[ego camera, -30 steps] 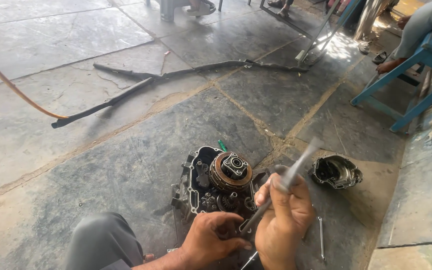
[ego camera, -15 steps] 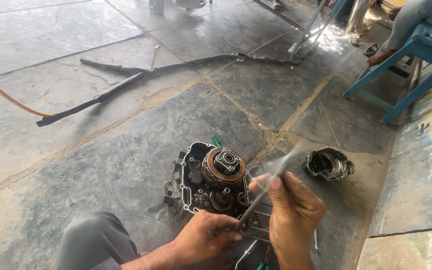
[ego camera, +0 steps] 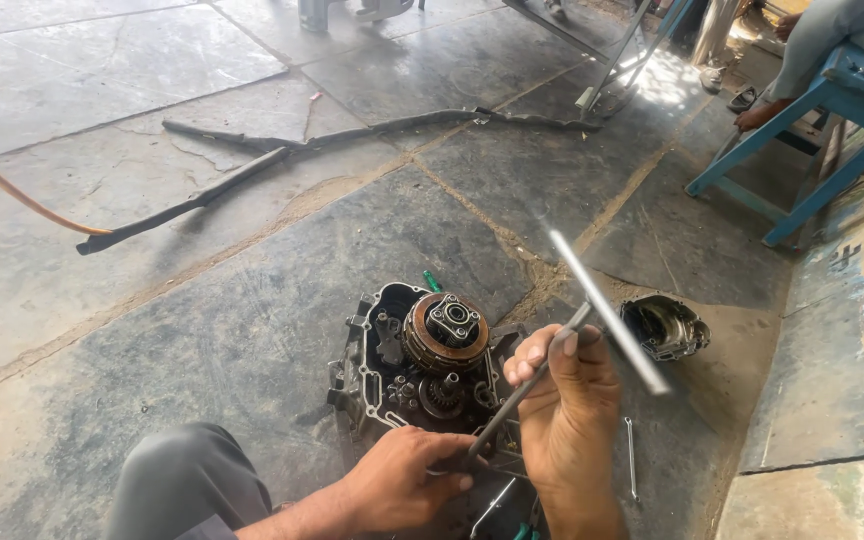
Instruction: The recorder is repairing an internal motorcycle engine component using tools.
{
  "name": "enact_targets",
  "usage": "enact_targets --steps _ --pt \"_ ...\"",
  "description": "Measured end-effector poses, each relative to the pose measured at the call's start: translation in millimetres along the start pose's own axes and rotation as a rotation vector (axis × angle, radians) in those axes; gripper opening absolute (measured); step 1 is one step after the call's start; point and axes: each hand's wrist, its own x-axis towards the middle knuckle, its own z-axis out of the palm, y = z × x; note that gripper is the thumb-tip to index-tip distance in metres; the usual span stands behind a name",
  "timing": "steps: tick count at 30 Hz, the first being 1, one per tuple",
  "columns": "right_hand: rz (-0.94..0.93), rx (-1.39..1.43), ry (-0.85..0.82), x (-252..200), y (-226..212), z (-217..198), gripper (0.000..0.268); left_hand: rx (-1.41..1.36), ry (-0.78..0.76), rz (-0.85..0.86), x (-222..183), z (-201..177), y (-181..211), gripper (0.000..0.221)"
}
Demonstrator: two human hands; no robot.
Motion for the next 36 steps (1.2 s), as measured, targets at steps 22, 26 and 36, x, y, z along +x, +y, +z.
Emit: enact_targets --steps 22,26,36 --pt "-0.025 -0.059 -0.161 -7 -6 -12 0.04 0.007 -0.11 -0.081 13 -12 -2 0.038" --pt "0.073 -0.016 -0.276 -2 -9 -8 0.039 0.048 -0.095 0.008 11 -12 -5 0.042" --pt "0.042 0.026 -0.1 -6 0 -8 0.028 0.047 -0.096 0.039 11 -11 -8 0.049"
